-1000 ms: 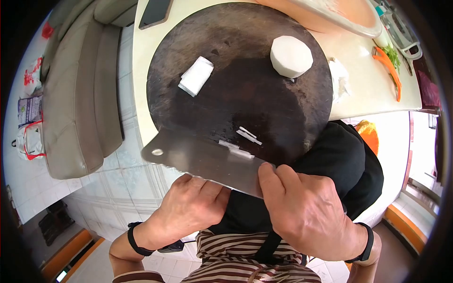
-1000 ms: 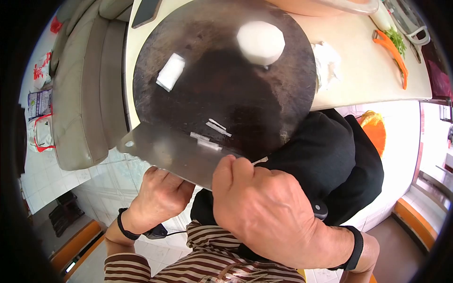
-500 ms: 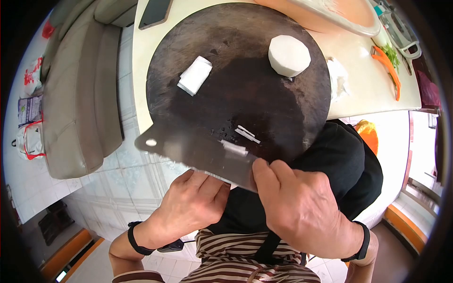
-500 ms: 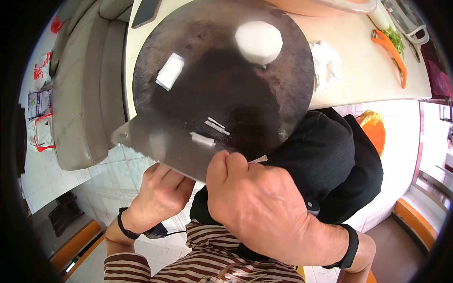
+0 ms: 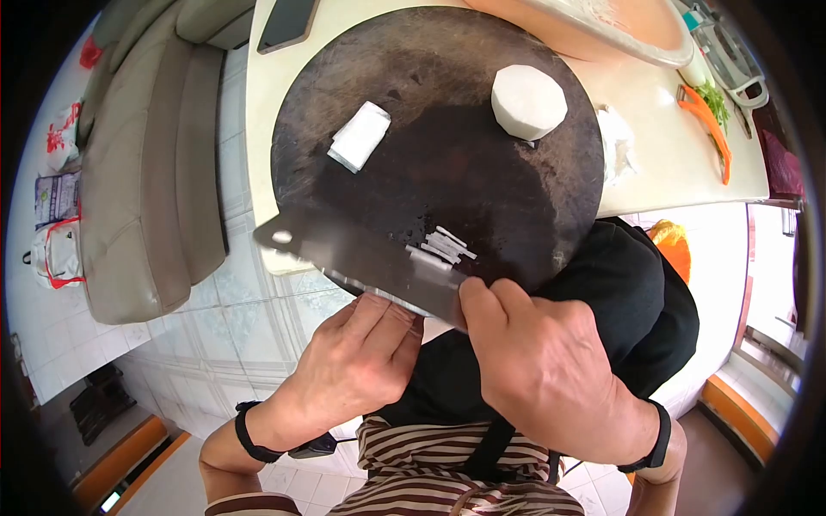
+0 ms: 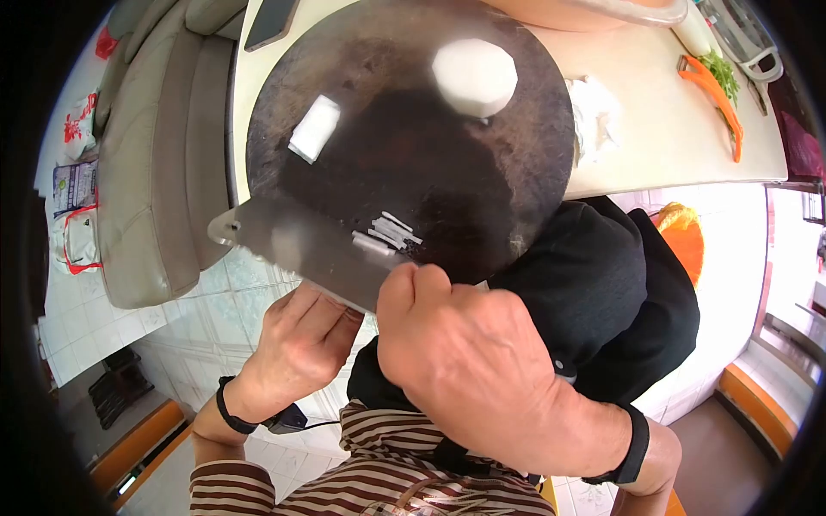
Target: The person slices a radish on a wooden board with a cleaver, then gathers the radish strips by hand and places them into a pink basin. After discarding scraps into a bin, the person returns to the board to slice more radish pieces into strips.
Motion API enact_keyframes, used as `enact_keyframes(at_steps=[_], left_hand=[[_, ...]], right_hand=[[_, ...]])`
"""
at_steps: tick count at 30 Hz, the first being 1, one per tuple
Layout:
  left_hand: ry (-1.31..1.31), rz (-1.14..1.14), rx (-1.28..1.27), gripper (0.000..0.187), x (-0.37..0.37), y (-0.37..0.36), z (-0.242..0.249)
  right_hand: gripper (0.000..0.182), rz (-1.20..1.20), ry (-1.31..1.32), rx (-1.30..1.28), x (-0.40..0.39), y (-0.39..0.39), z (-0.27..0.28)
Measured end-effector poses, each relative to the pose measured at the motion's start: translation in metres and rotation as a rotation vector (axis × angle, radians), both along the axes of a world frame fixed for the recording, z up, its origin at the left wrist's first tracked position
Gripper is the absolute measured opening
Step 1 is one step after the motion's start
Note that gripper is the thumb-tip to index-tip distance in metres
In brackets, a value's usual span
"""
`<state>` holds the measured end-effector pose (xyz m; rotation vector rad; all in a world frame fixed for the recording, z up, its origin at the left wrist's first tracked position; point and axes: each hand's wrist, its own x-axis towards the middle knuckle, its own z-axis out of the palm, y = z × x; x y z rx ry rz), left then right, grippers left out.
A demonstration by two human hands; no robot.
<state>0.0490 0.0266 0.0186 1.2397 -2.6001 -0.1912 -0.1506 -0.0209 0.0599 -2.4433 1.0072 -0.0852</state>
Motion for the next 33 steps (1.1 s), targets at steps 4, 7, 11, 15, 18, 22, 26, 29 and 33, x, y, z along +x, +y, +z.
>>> enact_keyframes(at_steps=[4, 7, 11, 15, 18, 22, 26, 29, 33], left_hand=[[-0.009, 0.023, 0.053, 0.018, 0.002, 0.005, 0.002], [0.005, 0.014, 0.029, 0.019, 0.003, 0.005, -0.001], [-0.006, -0.001, 0.034, 0.017, 0.002, 0.004, 0.002], [0.022, 0.01, -0.03, 0.017, -0.001, 0.0, -0.003], [0.012, 0.024, 0.018, 0.018, 0.0, 0.005, 0.0], [0.005, 0.026, 0.019, 0.017, 0.001, 0.007, -0.001], [0.015, 0.026, -0.002, 0.018, 0.001, 0.008, -0.002], [0.018, 0.038, -0.008, 0.018, -0.001, 0.007, -0.003], [0.099, 0.104, 0.043, 0.014, -0.001, 0.011, -0.006]], right_hand=[[0.031, 0.024, 0.025, 0.02, -0.005, 0.008, 0.006], [0.032, 0.021, 0.036, 0.003, -0.004, 0.009, 0.002], [0.029, 0.034, 0.117, -0.015, 0.006, 0.009, 0.001], [0.027, -0.015, 0.053, -0.012, 0.003, 0.002, -0.001], [0.028, 0.018, 0.044, 0.043, -0.004, 0.006, 0.007], [0.029, 0.022, 0.071, 0.014, -0.006, 0.012, 0.008], [0.029, 0.026, 0.108, 0.003, 0.002, 0.012, 0.004], [0.029, 0.015, 0.097, -0.006, 0.003, 0.009, 0.0], [0.032, 0.01, 0.011, 0.006, -0.004, 0.009, 0.001]])
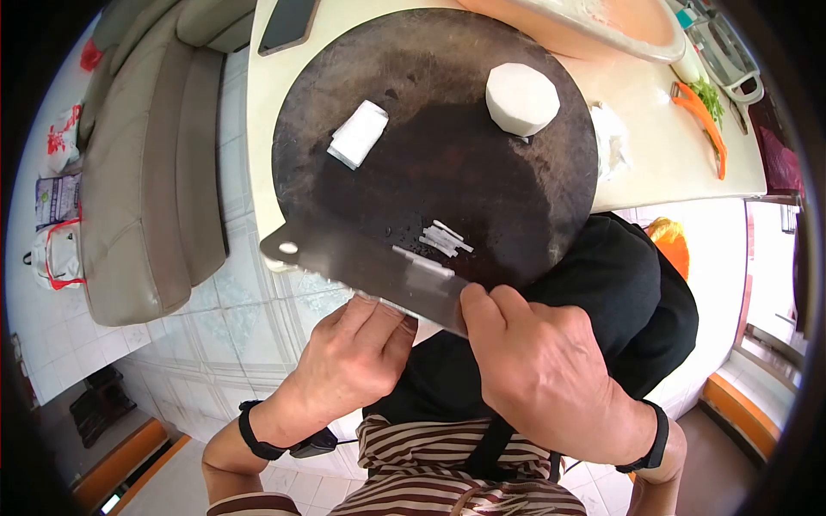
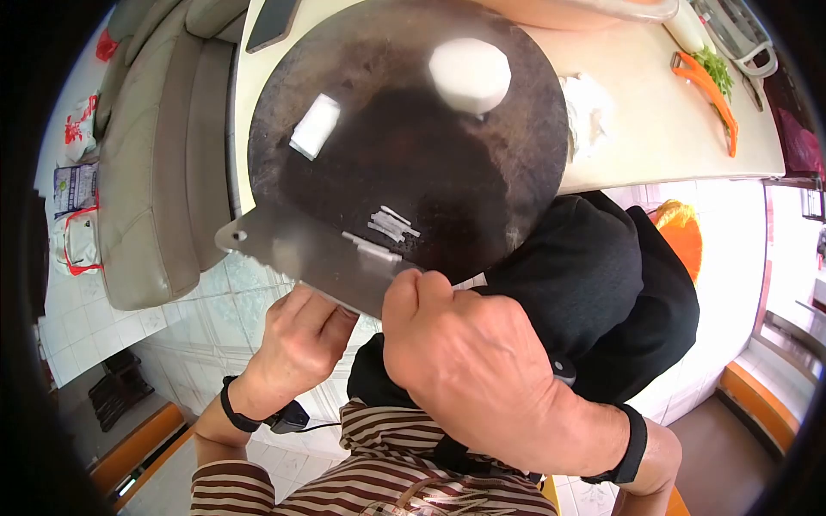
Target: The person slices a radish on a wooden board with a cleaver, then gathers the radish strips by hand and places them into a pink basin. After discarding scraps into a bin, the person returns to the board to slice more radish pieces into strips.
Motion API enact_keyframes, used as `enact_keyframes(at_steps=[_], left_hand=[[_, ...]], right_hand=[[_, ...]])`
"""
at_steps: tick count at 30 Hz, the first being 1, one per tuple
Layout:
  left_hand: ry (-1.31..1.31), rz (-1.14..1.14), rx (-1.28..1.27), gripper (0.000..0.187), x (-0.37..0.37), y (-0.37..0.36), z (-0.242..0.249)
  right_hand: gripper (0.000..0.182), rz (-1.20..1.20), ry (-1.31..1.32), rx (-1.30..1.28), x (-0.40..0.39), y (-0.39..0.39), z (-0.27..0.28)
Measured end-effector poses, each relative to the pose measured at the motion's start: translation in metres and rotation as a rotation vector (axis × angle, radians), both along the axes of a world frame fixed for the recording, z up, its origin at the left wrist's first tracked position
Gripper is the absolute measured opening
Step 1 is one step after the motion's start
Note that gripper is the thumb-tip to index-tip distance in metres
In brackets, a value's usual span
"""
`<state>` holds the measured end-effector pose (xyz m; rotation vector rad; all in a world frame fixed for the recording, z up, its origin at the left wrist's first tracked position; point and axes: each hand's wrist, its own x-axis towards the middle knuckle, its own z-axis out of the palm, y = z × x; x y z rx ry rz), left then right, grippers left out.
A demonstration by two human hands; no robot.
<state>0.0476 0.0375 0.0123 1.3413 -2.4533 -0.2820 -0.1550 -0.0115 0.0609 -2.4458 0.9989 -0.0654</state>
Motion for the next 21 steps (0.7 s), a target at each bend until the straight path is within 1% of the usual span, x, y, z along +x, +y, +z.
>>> enact_keyframes(at_steps=[3, 6, 9, 12, 16, 18, 19, 21], left_hand=[[-0.041, -0.054, -0.044, 0.012, 0.004, 0.003, -0.002], [-0.042, -0.06, -0.046, 0.013, 0.004, 0.003, -0.002], [-0.039, -0.074, -0.025, 0.014, 0.005, 0.003, -0.001], [-0.06, -0.068, -0.074, 0.015, 0.003, 0.002, -0.001], [-0.029, -0.032, -0.087, 0.017, 0.001, 0.003, -0.003], [0.108, 0.058, 0.026, 0.017, 0.0, 0.004, -0.002], [0.111, 0.056, 0.029, 0.017, 0.001, 0.006, -0.002], [0.046, -0.034, 0.017, 0.016, 0.007, 0.007, -0.003]], right_hand=[[0.034, 0.004, 0.041, 0.013, -0.002, 0.007, 0.005], [0.036, -0.001, 0.066, 0.015, -0.002, 0.008, 0.004], [0.034, 0.015, 0.124, -0.022, 0.004, 0.007, 0.004], [0.033, 0.001, 0.093, 0.028, 0.008, 0.003, 0.001], [0.032, -0.061, 0.003, -0.008, 0.002, 0.003, -0.003], [0.032, -0.028, -0.019, -0.003, -0.002, 0.005, 0.003], [0.032, -0.03, -0.015, 0.0, -0.003, 0.008, 0.004], [0.033, -0.013, 0.047, 0.011, -0.003, 0.012, 0.004]])
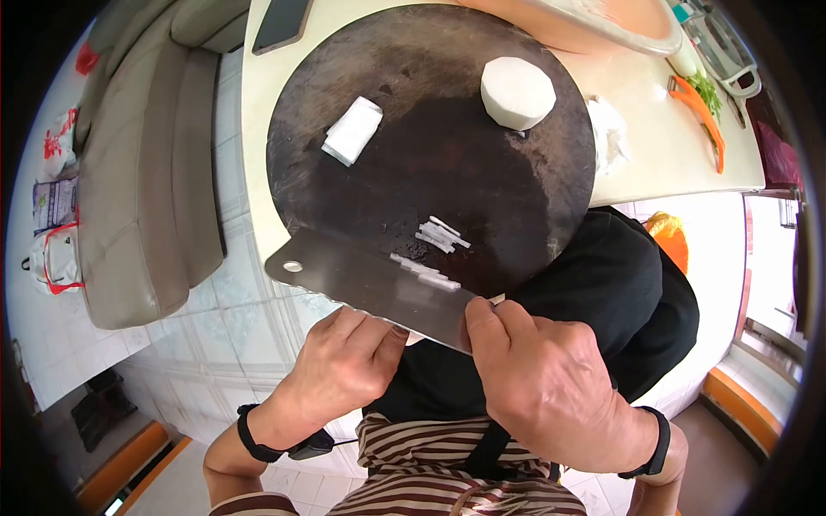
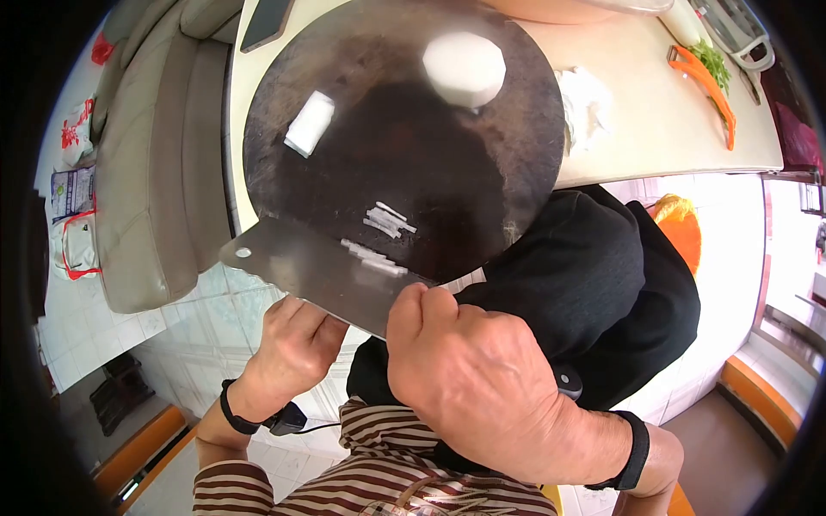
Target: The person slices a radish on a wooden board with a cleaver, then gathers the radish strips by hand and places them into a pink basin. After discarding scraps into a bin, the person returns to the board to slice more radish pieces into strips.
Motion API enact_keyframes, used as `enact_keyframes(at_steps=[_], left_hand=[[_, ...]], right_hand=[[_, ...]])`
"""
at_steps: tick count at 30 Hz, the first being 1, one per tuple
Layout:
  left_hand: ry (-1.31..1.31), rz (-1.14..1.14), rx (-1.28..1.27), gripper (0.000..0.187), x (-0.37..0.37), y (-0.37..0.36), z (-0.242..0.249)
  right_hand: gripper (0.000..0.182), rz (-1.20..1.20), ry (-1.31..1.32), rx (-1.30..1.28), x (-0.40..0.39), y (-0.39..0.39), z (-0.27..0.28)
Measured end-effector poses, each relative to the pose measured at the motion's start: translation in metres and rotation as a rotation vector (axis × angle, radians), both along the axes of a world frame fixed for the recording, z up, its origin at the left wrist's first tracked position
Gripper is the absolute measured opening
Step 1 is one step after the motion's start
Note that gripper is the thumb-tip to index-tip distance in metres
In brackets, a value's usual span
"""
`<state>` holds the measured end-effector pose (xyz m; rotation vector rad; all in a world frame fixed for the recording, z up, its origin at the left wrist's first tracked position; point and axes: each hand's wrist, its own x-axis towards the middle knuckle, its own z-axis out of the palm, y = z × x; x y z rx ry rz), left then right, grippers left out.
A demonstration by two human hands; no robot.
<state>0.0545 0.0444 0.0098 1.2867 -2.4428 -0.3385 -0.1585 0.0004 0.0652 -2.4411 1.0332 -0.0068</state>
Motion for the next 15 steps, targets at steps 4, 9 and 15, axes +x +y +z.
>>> enact_keyframes(at_steps=[4, 9, 15], left_hand=[[0.051, 0.041, 0.001, 0.015, -0.002, 0.0, -0.002], [0.138, 0.144, 0.058, 0.022, -0.009, -0.002, -0.002], [0.104, 0.107, 0.066, 0.025, -0.004, 0.002, -0.003]], right_hand=[[0.033, -0.029, -0.013, 0.003, 0.006, 0.002, -0.003], [0.031, 0.022, 0.037, 0.031, 0.014, -0.008, -0.005], [0.028, -0.008, -0.053, 0.023, -0.001, -0.004, 0.0]])
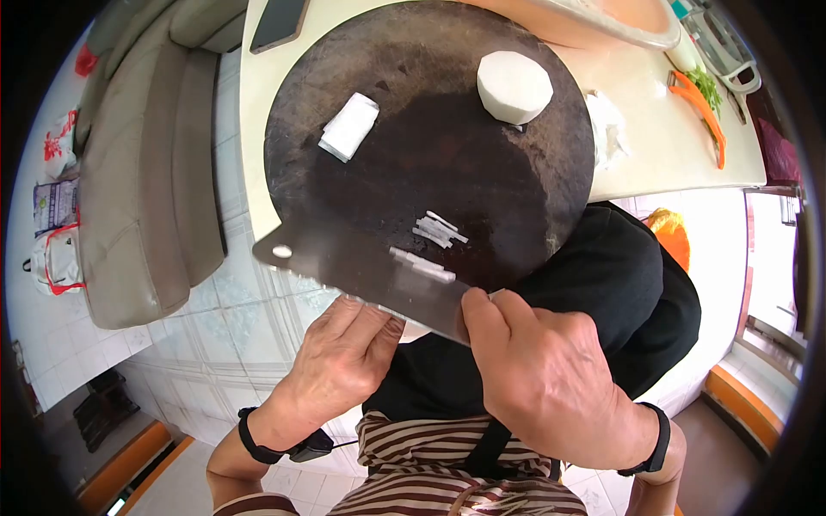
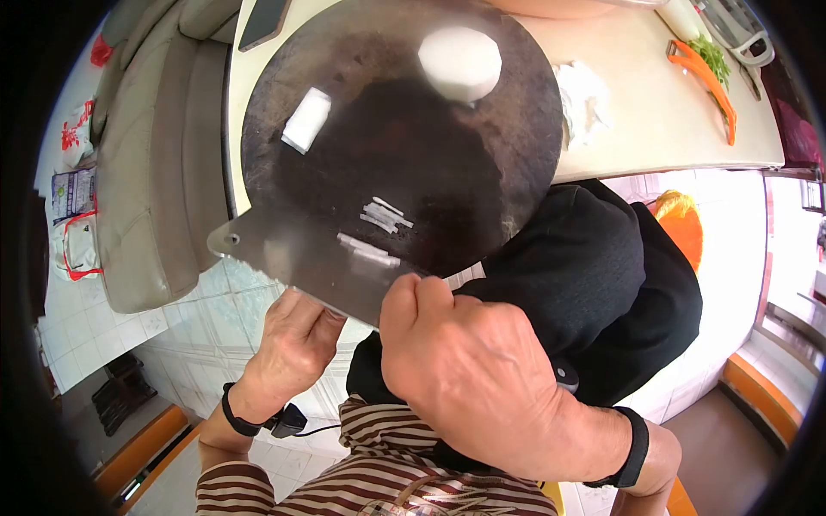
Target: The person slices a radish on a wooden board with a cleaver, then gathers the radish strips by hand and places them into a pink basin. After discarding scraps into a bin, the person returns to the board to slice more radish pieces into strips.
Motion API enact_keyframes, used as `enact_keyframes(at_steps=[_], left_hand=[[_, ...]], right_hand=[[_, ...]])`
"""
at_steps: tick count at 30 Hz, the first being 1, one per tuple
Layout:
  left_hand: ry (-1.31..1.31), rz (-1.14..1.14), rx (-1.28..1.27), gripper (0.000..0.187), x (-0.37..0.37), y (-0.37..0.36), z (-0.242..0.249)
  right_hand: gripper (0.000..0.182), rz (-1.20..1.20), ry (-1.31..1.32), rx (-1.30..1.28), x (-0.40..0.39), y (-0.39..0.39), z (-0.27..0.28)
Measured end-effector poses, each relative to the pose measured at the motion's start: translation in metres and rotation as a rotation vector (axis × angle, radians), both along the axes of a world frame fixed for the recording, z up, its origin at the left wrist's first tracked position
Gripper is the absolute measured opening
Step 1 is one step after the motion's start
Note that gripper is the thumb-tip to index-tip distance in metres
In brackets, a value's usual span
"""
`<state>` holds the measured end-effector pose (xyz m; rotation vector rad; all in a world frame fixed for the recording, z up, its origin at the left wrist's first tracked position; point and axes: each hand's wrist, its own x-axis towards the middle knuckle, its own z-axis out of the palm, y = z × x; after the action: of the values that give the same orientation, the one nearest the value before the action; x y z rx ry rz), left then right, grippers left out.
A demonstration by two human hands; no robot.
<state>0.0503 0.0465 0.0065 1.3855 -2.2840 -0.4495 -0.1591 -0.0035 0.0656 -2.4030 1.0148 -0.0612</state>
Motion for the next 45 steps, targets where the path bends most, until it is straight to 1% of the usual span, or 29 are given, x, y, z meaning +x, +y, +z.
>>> enact_keyframes(at_steps=[1, 3, 7, 9, 15, 19, 21, 25, 27, 28, 30, 33, 35, 37, 40, 43, 45], left_hand=[[0.002, -0.001, 0.001, 0.025, 0.002, 0.002, -0.001], [-0.012, -0.027, -0.004, 0.025, 0.006, 0.005, -0.004], [-0.006, -0.036, 0.002, 0.024, 0.006, 0.004, -0.003], [-0.037, -0.045, -0.027, 0.022, 0.003, 0.002, -0.002], [-0.076, -0.053, -0.127, 0.018, 0.002, 0.0, -0.001], [-0.04, -0.042, -0.058, 0.019, 0.005, 0.005, -0.004], [0.003, -0.024, -0.025, 0.02, 0.006, 0.006, -0.004], [-0.034, -0.068, -0.051, 0.022, 0.008, 0.005, -0.004], [-0.031, -0.055, -0.06, 0.022, 0.006, 0.004, -0.004], [-0.033, -0.055, -0.065, 0.022, 0.005, 0.001, -0.003], [-0.072, -0.091, -0.113, 0.022, 0.005, -0.002, 0.0], [-0.118, -0.085, -0.118, 0.019, 0.004, 0.001, 0.001], [-0.089, -0.08, -0.095, 0.019, 0.006, 0.004, -0.001], [-0.061, -0.079, -0.077, 0.02, 0.007, 0.005, -0.004], [-0.044, -0.044, -0.026, 0.022, 0.008, 0.01, -0.007], [-0.051, -0.04, -0.027, 0.023, 0.008, 0.011, -0.008], [0.062, 0.039, 0.014, 0.022, 0.003, 0.01, -0.008]], right_hand=[[0.028, -0.001, 0.002, 0.001, 0.0, 0.003, 0.0], [0.029, 0.007, 0.09, -0.061, 0.001, 0.009, -0.001], [0.03, 0.007, 0.091, -0.033, 0.007, 0.008, -0.001], [0.028, 0.037, 0.153, -0.052, 0.014, 0.006, -0.002], [0.028, -0.027, -0.009, -0.004, 0.008, 0.0, -0.008], [0.025, -0.001, 0.015, -0.003, 0.003, 0.007, 0.0], [0.022, 0.006, 0.097, -0.055, 0.003, 0.01, 0.001], [0.021, -0.012, 0.112, -0.079, 0.013, 0.011, -0.001], [0.02, 0.049, 0.142, -0.028, 0.017, 0.005, -0.002], [0.02, 0.049, 0.14, -0.033, 0.017, 0.004, -0.004], [0.023, -0.027, 0.031, -0.061, 0.017, 0.003, -0.01], [0.026, -0.05, -0.014, -0.039, 0.005, 0.003, -0.006], [0.028, -0.036, -0.025, -0.036, 0.003, 0.009, -0.001], [0.029, -0.037, 0.042, -0.029, 0.003, 0.014, 0.0], [0.03, -0.031, 0.068, -0.054, 0.004, 0.016, -0.003], [0.028, -0.001, 0.135, -0.085, 0.012, 0.015, -0.003], [0.026, 0.0, 0.117, -0.066, 0.016, 0.01, -0.004]])
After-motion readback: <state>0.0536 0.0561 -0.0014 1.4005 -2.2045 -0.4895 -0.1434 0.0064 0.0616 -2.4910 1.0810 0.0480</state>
